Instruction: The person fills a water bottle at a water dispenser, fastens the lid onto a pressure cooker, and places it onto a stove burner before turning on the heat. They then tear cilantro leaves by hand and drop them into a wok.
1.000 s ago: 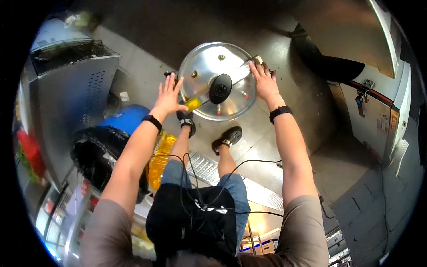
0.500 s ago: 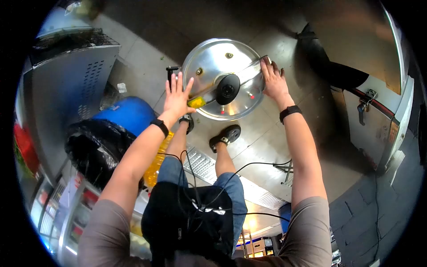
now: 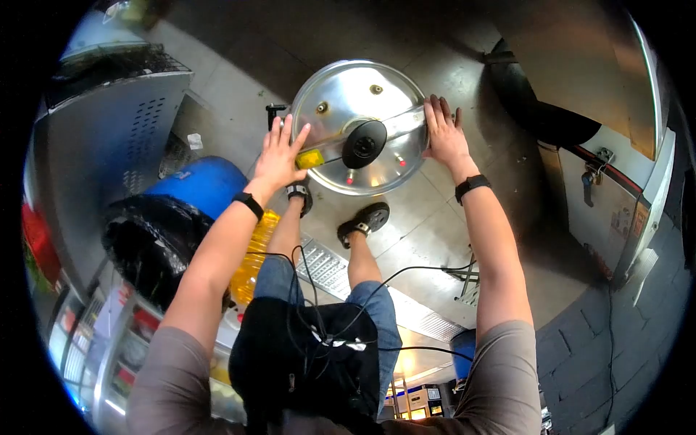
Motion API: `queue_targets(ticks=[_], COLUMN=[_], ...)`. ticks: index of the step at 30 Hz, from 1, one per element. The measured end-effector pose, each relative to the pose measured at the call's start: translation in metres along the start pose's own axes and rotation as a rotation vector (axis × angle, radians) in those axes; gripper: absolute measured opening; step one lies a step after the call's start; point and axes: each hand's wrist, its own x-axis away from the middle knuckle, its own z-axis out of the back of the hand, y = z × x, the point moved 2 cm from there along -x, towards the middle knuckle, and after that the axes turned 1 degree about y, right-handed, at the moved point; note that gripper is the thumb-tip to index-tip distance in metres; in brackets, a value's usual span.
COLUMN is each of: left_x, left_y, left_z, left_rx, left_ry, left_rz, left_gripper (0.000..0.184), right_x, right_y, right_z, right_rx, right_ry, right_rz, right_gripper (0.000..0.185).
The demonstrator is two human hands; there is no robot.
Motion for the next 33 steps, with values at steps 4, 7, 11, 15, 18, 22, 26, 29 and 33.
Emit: queue_targets(ticks=[4, 7, 11, 15, 18, 22, 26, 29, 33], left_x=[-0.011, -0.017, -0.025, -0.028, -0.033, -0.037, -0.045, -0.042, -0.045], left_y=[-0.016, -0.02, -0.023, -0.03, -0.035, -0.047, -0.052, -0.052, -0.049], left_z=[0.006, 0.011, 0.01, 0.008, 0.005, 0.005, 0.005, -0.002, -0.016], left_rx=[0.106, 0.101, 0.128, 0.149, 0.156, 0.223, 0.341, 0.249, 0.276], left_ry=[0.062, 0.097, 0.152, 0.201, 0.194, 0.136, 0.08, 0.242, 0.251], left_rz=[-0.032, -0.068, -0.103, -0.136, -0.152, -0.116, -0.058, -0.137, -0.097], left_gripper=[0.113, 0.111, 0.106, 0.1, 0.097, 0.094, 0.095, 0.095, 0.091], right_x=[0.017, 0.03, 0.051, 0.054, 0.056, 0.054, 0.055, 0.065, 0.064], right_y=[-0.004, -0.005, -0.005, 0.001, 0.008, 0.004, 0.008, 0.001, 0.005], right_z=[-0.017, -0.027, -0.036, -0.063, -0.061, -0.056, -0.05, -0.042, -0.055], right_rx=[0.004, 0.008, 0.108, 0.108, -0.096, -0.078, -0.061, -0.376, -0.495], right_ry=[-0.019, -0.031, -0.077, 0.179, 0.249, 0.264, 0.205, 0.205, 0.229], right_rz=[-0.057, -0.069, -0.077, -0.062, -0.005, -0.014, -0.01, -0.064, -0.139], right_gripper=[0.128, 0.128, 0.109, 0.083, 0.066, 0.055, 0.063, 0.1, 0.095])
